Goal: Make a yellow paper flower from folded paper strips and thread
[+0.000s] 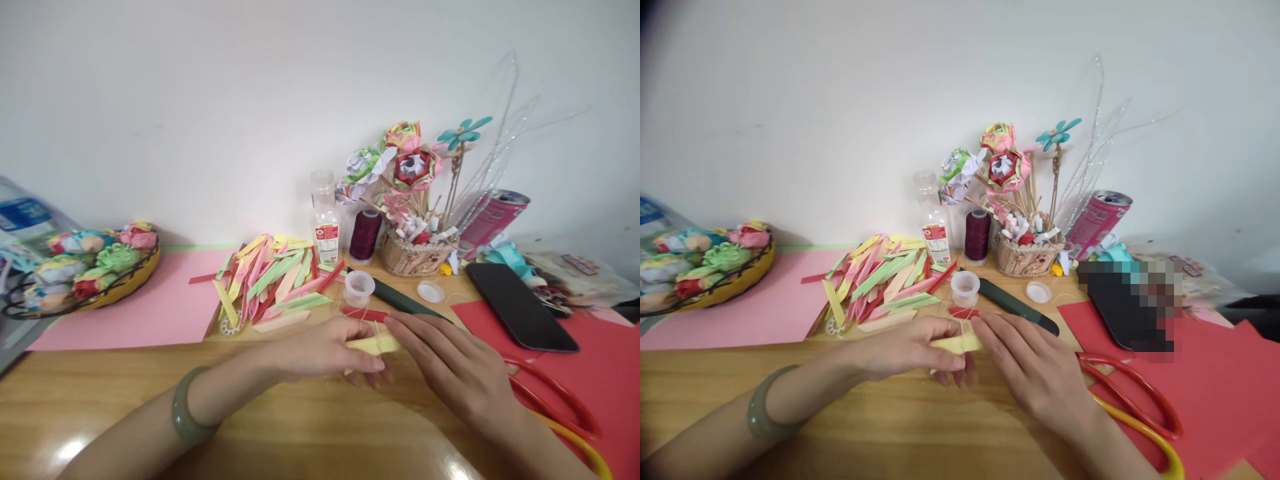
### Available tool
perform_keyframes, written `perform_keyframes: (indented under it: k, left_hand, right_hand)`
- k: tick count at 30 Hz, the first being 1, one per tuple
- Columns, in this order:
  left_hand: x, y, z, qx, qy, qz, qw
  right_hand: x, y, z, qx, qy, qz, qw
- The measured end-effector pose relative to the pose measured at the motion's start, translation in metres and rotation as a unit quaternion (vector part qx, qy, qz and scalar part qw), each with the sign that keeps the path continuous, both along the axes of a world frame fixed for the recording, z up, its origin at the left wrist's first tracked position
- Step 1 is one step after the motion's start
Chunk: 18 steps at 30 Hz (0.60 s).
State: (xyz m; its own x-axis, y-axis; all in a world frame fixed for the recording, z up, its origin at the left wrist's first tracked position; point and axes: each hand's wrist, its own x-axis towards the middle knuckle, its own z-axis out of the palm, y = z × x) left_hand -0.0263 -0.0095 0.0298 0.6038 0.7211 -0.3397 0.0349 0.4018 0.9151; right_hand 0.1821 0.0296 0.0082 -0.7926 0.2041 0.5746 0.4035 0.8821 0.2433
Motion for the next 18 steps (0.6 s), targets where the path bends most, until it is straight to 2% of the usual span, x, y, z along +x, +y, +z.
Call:
perform_keyframes:
  k: [3,8,11,15,18]
  left_hand:
    - [-0.002,0.000,0.001,-0.020,-0.042,-0.024,0.999]
    - [0.000,0.001,-0.003,-0.023,-0.078,0.026,0.996]
    - [0.006,0.001,-0.009,0.025,-0.050,0.061,0.997]
    - [0.013,-0.001,-0.014,0.054,0.003,0.109,0.993]
    - [0.016,-0.004,-0.014,0.068,0.036,0.120,0.990]
  right_hand:
    - [0.002,0.002,-0.004,-0.017,0.009,0.007,1.000]
    - [-0.002,0.005,-0.008,-0.052,0.041,-0.009,0.998]
    - [-0.008,0.003,-0.006,-0.068,0.065,-0.025,0.995]
    - [-0.012,-0.006,-0.004,-0.044,0.144,-0.031,0.988]
    - [-0.013,-0.008,-0.006,-0.053,0.133,-0.019,0.990]
